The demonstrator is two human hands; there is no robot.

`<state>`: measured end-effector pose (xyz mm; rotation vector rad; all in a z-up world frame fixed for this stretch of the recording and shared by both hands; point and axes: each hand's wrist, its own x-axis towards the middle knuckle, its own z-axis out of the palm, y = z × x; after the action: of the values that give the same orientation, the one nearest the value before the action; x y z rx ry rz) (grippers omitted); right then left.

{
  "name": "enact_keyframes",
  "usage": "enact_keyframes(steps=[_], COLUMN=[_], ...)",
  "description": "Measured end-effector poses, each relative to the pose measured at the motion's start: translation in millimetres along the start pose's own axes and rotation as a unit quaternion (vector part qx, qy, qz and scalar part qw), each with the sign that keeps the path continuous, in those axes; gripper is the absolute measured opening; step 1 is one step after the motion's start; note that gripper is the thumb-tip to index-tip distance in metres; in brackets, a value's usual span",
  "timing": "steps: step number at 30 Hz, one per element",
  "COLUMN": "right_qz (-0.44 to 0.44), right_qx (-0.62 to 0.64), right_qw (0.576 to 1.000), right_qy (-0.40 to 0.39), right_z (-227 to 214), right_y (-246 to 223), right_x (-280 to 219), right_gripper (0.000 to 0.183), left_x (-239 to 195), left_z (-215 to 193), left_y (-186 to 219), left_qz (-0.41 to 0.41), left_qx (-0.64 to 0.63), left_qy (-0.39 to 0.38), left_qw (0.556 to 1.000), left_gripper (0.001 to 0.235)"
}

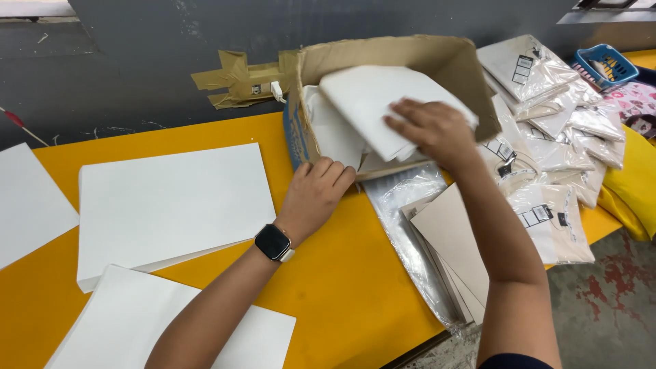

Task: The person is folding white sheets of paper into smaller sections and stacking them on a yellow table.

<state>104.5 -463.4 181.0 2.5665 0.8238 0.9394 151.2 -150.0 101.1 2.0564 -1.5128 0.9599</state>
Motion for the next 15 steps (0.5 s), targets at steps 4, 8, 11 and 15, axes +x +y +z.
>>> enact_keyframes(steps=[4, 8, 11, 15], right_qz=[0.139, 0.231, 0.219, 0.249], right_qx=[0.183, 0.269, 0.25, 0.096], right_qw=[0.96, 0.891, 0.885, 0.914], right_qy=[-0.16, -0.283, -0.325, -0.306], right_z=[-10.2, -1.3, 14.6, 35.7], right_y=[-19.4, -12.2, -1.5, 15.2], right_x=[29.2, 36.4, 33.7, 30.4], right_gripper=[0.054, 0.07, 0.081, 0.069], left_x=[2.1, 3.4, 3.3, 5.9], left_z=[0.1, 1.6, 5.0, 6.5], left_y=[10.3, 10.4, 10.1, 7.1], left_qz=[0.001, -0.022, -0.033, -0.056], left_qx=[-0.01, 0.009, 0.024, 0.03], left_qy=[-0.023, -0.045, -0.05, -0.064], left_qw=[1.0, 0.999, 0.998, 0.996], left_gripper=[0.019, 0.019, 0.019, 0.019])
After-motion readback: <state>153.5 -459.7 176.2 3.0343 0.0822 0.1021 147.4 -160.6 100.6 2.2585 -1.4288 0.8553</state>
